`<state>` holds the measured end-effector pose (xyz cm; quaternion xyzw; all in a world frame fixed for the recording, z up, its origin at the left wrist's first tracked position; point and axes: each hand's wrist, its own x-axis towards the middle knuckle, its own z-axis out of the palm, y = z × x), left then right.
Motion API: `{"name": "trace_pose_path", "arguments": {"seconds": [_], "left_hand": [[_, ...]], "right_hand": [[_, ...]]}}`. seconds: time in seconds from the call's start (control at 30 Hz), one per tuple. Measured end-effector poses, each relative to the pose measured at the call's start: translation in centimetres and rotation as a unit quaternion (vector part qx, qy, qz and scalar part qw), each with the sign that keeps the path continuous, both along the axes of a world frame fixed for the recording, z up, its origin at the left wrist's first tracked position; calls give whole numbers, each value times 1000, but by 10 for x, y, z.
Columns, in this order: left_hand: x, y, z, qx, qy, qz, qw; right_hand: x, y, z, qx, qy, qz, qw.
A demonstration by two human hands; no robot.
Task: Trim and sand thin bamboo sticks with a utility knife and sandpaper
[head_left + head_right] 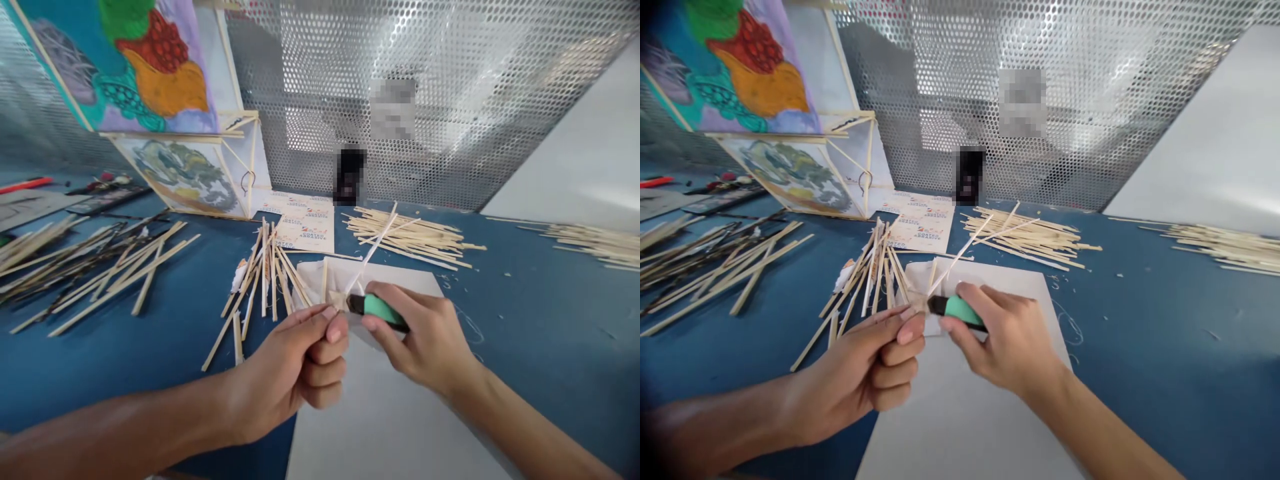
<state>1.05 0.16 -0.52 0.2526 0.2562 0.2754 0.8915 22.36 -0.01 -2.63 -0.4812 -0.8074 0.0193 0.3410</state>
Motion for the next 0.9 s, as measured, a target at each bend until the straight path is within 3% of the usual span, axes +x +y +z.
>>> {"name": "trace_pose_path", "arguments": {"seconds": [0.1, 0.2, 0.33, 0.47, 0.6, 0.7, 0.8, 0.9], "left_hand": [[1, 1, -2, -11, 12, 10, 1000], [2, 2, -3, -27, 19, 17, 999], [3, -1, -1, -22, 13, 4, 1000], [3, -6, 1, 33, 17, 14, 999], [1, -10, -2, 143, 12, 7, 990], [-2, -12, -5, 231, 42, -7, 972], [-5, -13, -9, 300, 95, -9, 949], [-7, -15, -9, 350, 168, -12, 922]], "right_hand": [[11, 12, -8, 3, -20, -88, 996], [21, 29, -12, -59, -33, -162, 984], [35, 49, -7, -111, -18, -307, 945], [53, 56, -4, -123, -32, -359, 925], [77, 58, -6, -123, -48, -386, 913], [90, 57, -4, -99, -46, -375, 921], [84, 49, 2, -65, -22, -313, 947], [58, 27, 10, -79, 72, -128, 986]]}}
